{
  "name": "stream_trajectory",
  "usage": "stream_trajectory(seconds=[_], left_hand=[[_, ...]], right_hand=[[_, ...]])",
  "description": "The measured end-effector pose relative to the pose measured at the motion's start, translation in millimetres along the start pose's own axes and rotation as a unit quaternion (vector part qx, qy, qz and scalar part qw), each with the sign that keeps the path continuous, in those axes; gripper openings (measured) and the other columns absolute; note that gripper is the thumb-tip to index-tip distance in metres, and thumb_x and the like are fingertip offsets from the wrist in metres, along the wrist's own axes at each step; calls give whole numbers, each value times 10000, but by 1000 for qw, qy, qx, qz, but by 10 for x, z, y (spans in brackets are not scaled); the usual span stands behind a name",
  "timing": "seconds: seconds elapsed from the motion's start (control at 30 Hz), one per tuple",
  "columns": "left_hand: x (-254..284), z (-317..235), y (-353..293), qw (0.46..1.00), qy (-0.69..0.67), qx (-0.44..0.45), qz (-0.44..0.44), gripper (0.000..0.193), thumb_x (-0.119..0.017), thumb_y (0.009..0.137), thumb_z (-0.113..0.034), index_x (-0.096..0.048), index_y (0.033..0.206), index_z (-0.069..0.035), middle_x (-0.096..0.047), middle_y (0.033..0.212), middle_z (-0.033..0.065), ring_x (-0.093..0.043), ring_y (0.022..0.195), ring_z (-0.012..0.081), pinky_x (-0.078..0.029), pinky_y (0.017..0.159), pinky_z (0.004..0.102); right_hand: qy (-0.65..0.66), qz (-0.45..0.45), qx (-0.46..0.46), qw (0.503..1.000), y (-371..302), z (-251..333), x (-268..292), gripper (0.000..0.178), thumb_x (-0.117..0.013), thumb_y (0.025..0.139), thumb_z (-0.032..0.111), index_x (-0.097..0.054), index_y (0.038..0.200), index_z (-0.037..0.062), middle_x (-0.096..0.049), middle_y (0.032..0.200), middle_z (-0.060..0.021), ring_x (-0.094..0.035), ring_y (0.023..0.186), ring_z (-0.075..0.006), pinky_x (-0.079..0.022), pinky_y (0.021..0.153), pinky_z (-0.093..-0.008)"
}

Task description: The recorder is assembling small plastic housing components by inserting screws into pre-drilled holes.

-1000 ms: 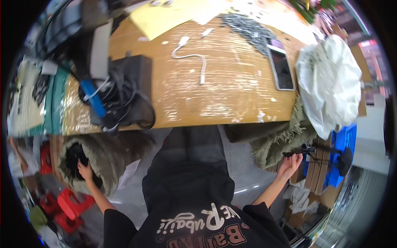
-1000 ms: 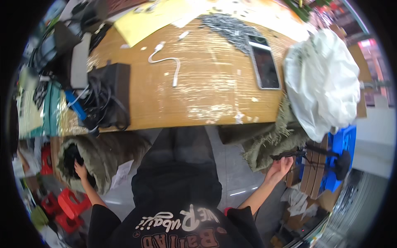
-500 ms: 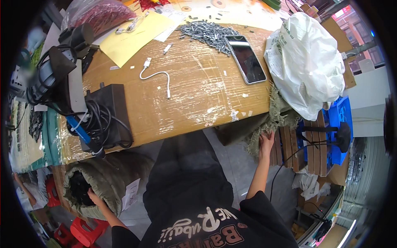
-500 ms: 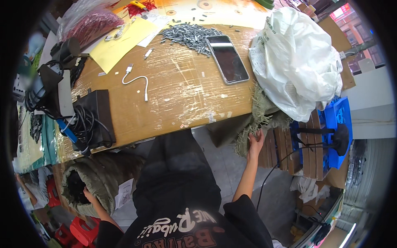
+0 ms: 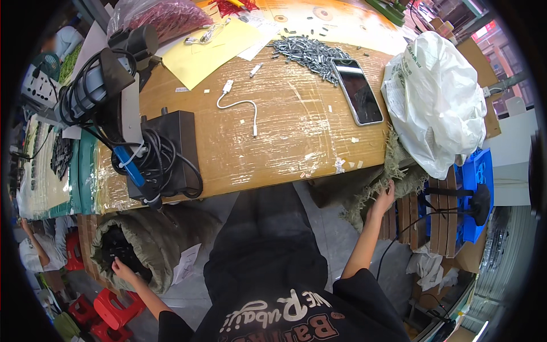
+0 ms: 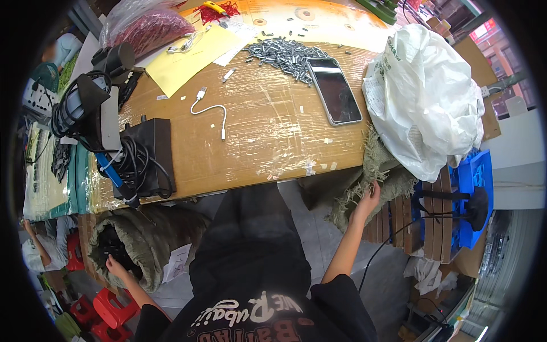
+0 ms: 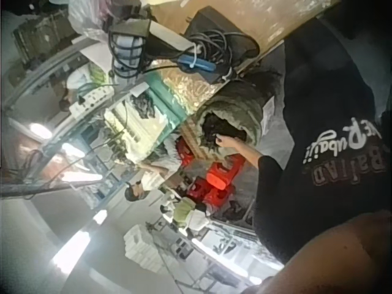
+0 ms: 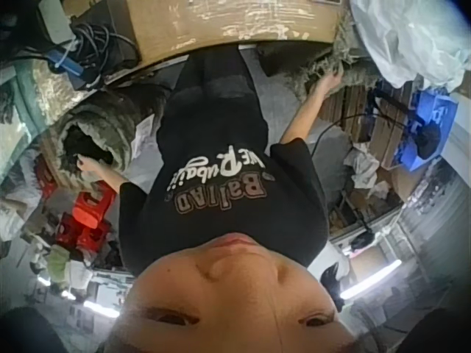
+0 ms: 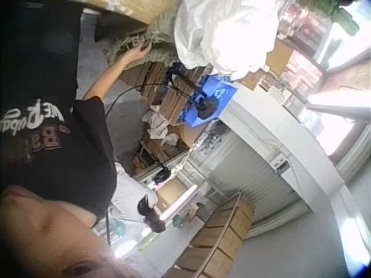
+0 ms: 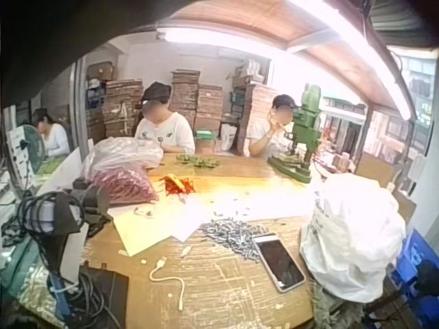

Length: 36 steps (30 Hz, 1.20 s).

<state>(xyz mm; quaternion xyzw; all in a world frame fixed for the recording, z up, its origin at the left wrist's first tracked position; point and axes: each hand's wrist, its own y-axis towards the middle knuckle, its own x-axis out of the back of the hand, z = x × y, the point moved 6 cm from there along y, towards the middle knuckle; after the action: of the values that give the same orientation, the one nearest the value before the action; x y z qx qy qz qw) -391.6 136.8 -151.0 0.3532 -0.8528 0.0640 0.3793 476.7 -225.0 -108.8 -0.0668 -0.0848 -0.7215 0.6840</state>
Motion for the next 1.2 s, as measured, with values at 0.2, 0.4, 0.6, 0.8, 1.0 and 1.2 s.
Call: stream_trajectory(seconds=[0.2, 0.4, 0.6, 0.8, 1.0, 1.2], left_hand=[[175, -800, -297, 905, -414, 95, -35, 373, -498, 836, -259, -447, 1101, 0, -503, 1065, 132, -496, 981, 241, -427, 812, 335], [511, -1186, -318, 842, -532, 84, 20, 348, -474, 834, -269, -467, 1079, -22, -526, 1008, 91, -509, 901, 206, -421, 783, 318], [1099, -2585, -1268, 839, -540, 44, -61, 300, -453, 855, -284, -479, 962, -6, -513, 833, 69, -477, 711, 152, -429, 656, 291], [605, -4023, -2865, 351, -608, -207, 681, 283, -423, 876, -272, -445, 897, 9, -576, 714, 139, -577, 627, 261, -499, 538, 323], [-753, -4373, -4329, 469, -500, 181, 705, 185, -378, 904, -163, -369, 1031, -29, -515, 858, 93, -555, 645, 163, -479, 604, 291], [-1243, -4781, -4190, 602, -508, 58, 613, 233, -565, 804, -65, -368, 924, -43, -515, 813, 49, -533, 630, 98, -460, 588, 230]], right_hand=[[-57, 70, -84, 992, 165, -680, 151, 490, -393, 750, -3, -372, 1240, -2, -491, 1114, -125, -469, 1011, -229, -350, 876, -320], [5, -4, -192, 981, 48, -687, 195, 377, -409, 783, 25, -446, 1158, 23, -521, 1036, -96, -495, 867, -192, -400, 772, -302], [73, -155, 223, 960, -429, 1478, 164, 171, -502, 794, -24, -487, 965, -22, -533, 975, -109, -512, 870, -155, -446, 749, -258], [33, 216, 298, 929, -836, 2485, -1492, 217, -529, 769, -33, -526, 985, -10, -555, 912, -81, -549, 797, -136, -451, 734, -247], [-106, 350, 532, 764, -734, 2779, -2795, 178, -489, 737, -48, -566, 893, -12, -546, 884, -147, -531, 783, -313, -441, 714, -320], [-276, 332, 598, 675, -655, 2524, -3231, 186, -485, 648, -53, -555, 813, -3, -524, 857, -123, -510, 864, -292, -434, 743, -361]])
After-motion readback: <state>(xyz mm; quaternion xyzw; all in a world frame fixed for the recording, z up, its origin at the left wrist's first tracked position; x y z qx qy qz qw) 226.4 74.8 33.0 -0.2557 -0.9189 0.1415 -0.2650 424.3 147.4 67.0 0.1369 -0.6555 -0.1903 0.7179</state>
